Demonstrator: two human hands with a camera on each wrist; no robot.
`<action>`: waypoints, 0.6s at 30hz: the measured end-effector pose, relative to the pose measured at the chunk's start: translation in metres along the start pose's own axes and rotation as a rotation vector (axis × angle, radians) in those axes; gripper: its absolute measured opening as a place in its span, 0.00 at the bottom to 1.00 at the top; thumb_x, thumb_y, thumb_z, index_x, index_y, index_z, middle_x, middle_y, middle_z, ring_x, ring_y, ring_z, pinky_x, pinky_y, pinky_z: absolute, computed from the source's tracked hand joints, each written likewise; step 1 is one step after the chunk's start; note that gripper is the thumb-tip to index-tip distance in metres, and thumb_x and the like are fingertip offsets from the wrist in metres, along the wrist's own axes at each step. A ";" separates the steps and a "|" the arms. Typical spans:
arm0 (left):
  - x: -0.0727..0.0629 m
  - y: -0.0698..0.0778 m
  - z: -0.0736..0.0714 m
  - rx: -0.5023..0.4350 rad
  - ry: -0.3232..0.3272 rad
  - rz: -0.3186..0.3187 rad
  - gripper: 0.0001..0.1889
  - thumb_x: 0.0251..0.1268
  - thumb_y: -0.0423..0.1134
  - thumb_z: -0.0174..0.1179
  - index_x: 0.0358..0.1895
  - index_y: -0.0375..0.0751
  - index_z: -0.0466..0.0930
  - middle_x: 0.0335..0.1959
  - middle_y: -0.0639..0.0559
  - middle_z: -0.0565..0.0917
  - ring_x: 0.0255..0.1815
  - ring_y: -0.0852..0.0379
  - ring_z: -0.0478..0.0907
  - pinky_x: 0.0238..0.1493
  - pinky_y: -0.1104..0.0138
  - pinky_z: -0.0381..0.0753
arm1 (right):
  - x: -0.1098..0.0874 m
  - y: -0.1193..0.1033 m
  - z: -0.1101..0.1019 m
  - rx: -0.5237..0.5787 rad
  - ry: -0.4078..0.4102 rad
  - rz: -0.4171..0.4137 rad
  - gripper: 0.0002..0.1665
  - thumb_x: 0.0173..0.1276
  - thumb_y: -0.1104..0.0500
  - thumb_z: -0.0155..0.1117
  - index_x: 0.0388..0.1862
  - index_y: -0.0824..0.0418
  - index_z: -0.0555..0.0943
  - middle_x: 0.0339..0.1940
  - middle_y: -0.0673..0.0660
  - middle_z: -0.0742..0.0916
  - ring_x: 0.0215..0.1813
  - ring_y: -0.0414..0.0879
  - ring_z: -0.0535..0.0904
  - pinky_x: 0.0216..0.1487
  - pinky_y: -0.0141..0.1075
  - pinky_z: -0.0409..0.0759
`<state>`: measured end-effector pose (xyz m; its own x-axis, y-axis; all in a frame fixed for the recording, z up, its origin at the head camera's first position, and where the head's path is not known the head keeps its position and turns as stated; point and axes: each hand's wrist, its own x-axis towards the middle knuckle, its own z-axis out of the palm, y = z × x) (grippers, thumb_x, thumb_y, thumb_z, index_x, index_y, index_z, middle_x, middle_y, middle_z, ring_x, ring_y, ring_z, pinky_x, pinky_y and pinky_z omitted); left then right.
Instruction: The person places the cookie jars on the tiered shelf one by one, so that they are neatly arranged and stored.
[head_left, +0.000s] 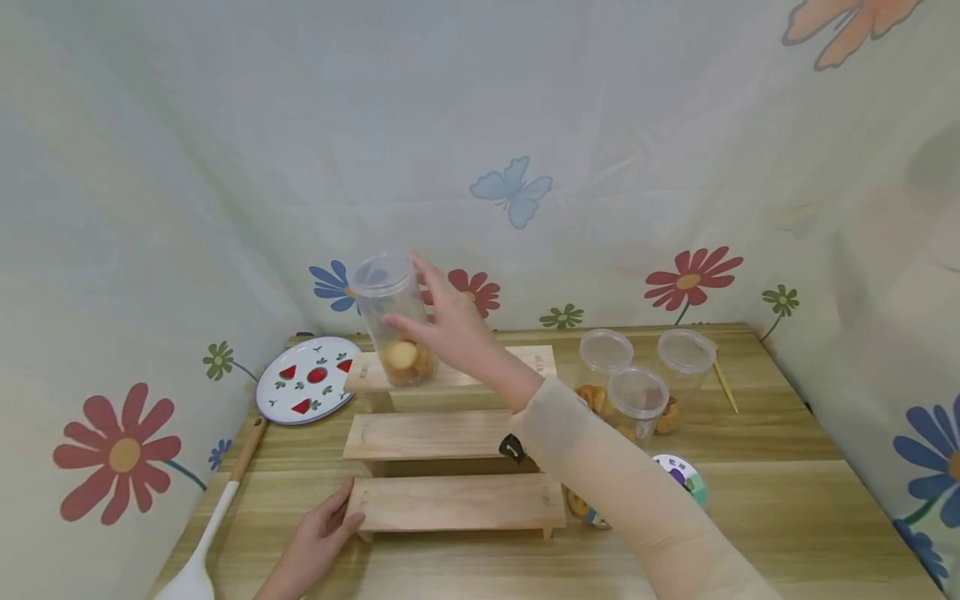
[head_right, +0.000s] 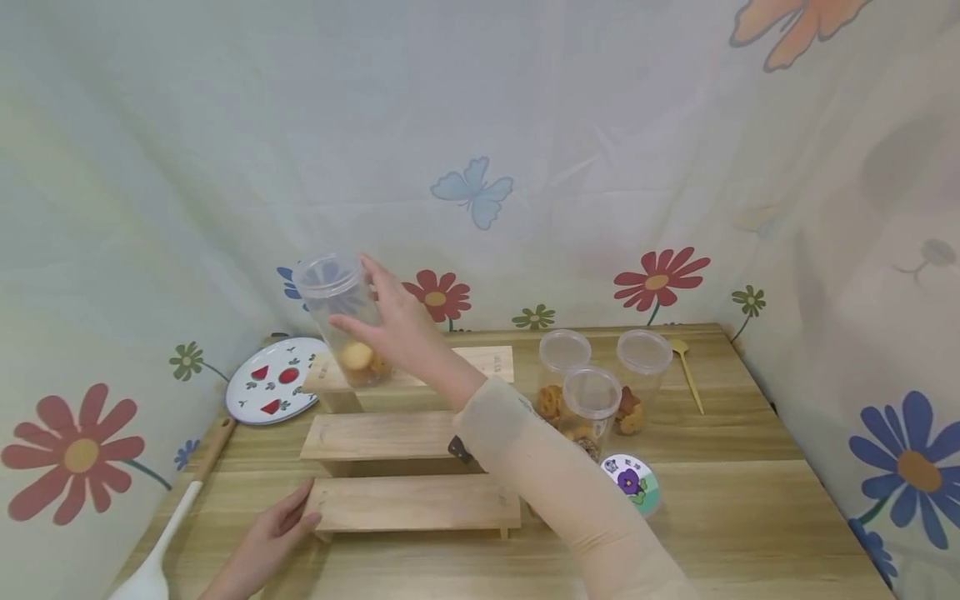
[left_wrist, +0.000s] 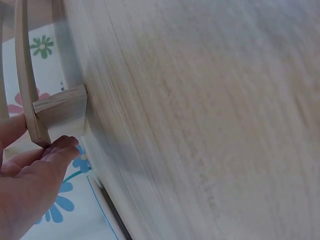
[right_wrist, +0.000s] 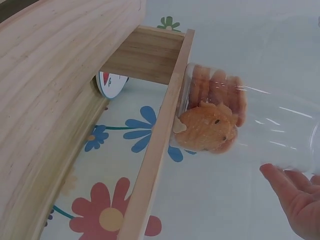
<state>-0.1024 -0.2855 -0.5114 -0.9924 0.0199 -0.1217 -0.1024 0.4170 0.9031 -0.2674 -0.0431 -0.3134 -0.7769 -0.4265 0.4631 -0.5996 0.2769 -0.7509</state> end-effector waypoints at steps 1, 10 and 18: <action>0.000 0.000 0.000 0.001 -0.002 0.005 0.33 0.69 0.35 0.58 0.69 0.19 0.54 0.70 0.29 0.57 0.68 0.42 0.59 0.62 0.64 0.68 | 0.000 0.000 0.000 -0.002 -0.006 0.006 0.52 0.62 0.42 0.67 0.78 0.49 0.50 0.65 0.52 0.75 0.60 0.46 0.75 0.53 0.36 0.80; -0.001 -0.002 0.001 0.002 0.013 0.054 0.32 0.69 0.34 0.58 0.67 0.17 0.55 0.69 0.28 0.58 0.67 0.42 0.59 0.58 0.73 0.69 | -0.006 -0.007 0.000 -0.023 -0.029 0.048 0.55 0.64 0.40 0.65 0.79 0.44 0.43 0.70 0.52 0.70 0.65 0.45 0.71 0.54 0.36 0.80; -0.002 -0.004 0.003 -0.012 0.031 0.043 0.32 0.68 0.34 0.59 0.68 0.18 0.56 0.69 0.30 0.59 0.67 0.43 0.61 0.60 0.69 0.69 | -0.011 -0.010 -0.002 -0.067 -0.012 0.048 0.56 0.64 0.37 0.63 0.79 0.43 0.40 0.74 0.49 0.65 0.65 0.46 0.70 0.61 0.47 0.74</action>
<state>-0.1002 -0.2848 -0.5160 -0.9975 0.0094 -0.0698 -0.0600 0.4055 0.9121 -0.2529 -0.0397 -0.3098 -0.8030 -0.4215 0.4213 -0.5734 0.3540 -0.7388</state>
